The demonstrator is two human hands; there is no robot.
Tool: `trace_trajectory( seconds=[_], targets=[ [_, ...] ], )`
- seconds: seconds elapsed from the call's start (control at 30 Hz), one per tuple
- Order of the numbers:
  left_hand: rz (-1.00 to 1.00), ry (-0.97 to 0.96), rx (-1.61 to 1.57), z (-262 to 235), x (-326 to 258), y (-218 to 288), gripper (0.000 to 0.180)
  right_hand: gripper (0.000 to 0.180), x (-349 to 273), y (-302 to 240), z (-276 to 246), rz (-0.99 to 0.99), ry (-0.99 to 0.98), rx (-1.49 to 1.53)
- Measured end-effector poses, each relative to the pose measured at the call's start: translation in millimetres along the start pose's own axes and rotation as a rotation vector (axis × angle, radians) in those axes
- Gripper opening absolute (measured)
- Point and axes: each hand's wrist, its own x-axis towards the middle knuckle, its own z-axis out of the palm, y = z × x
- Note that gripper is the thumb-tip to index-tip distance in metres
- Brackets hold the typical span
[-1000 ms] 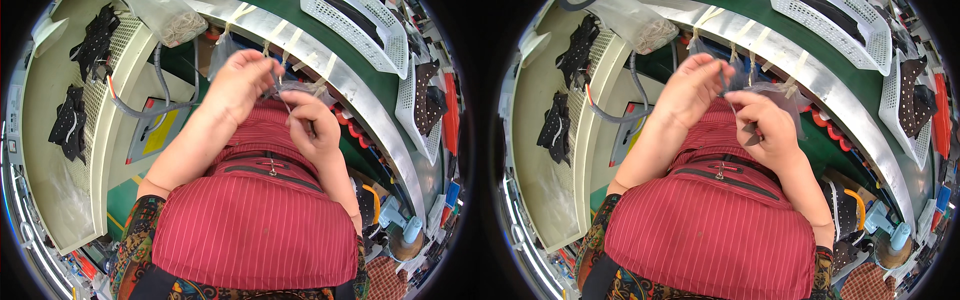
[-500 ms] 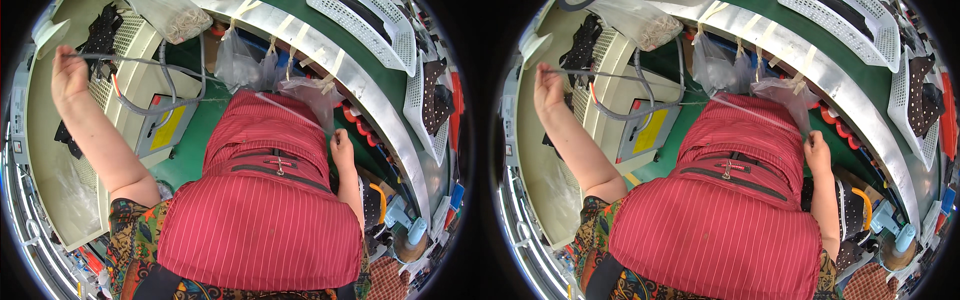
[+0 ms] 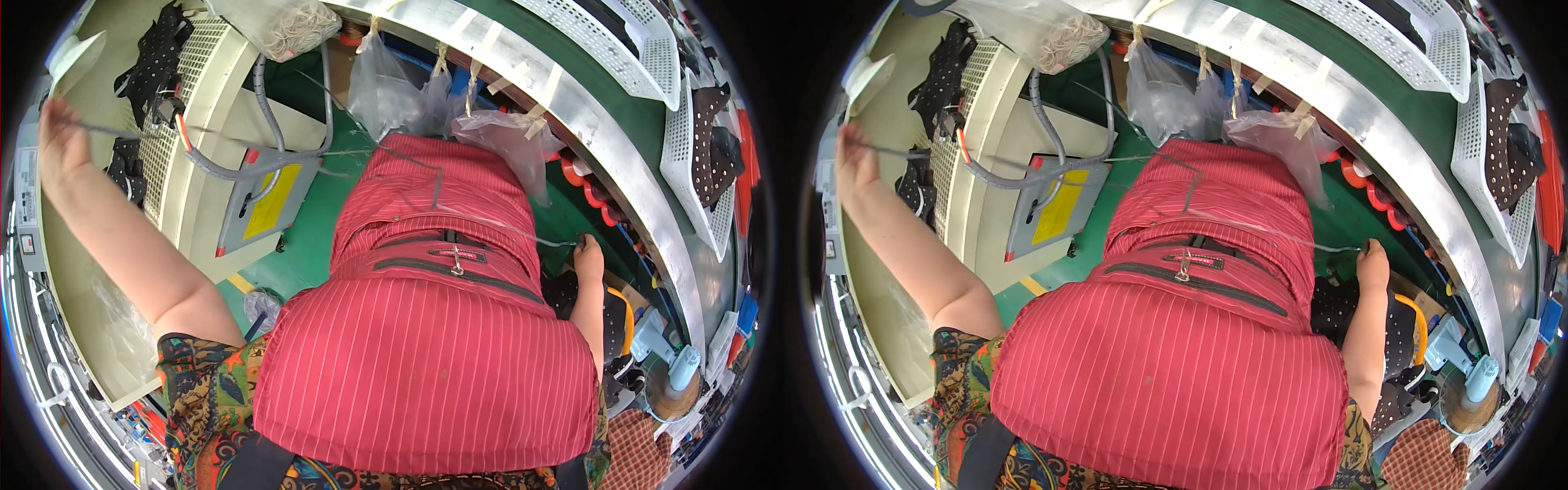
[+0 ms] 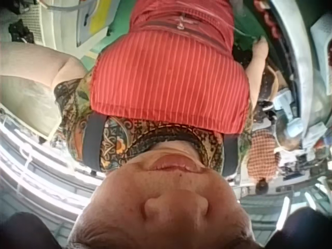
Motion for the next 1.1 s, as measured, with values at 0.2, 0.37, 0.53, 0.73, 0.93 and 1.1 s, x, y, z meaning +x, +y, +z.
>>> trace_trajectory(
  seconds=[0.2, 0.37, 0.53, 0.73, 0.93, 1.1],
  targets=[
    [-0.358, -0.476, -0.096, 199, -228, -105, 0.012, 0.023, 3, -120, -85, -0.38, 0.143, 0.249],
    [-0.613, -0.58, -0.343, 257, -296, -128, 0.013, 0.019, 0, -231, -172, -0.533, 0.22, 0.815],
    [-0.636, -0.563, -0.343, 276, -318, -130, 0.014, 0.028, -1, -305, -207, -0.502, -0.174, 1.488],
    [-0.625, -0.515, -0.23, 268, -316, -134, 0.015, 0.017, 1, -329, -199, -0.439, -0.354, 1.663],
    [-0.731, -0.691, -0.009, 248, -311, -138, 0.033, 0.013, -4, -319, -202, -0.403, -0.346, 1.58],
    [-0.709, -0.794, -0.09, 258, -323, -131, 0.021, 0.014, -5, -316, -203, -0.415, -0.369, 1.49]
  ],
)
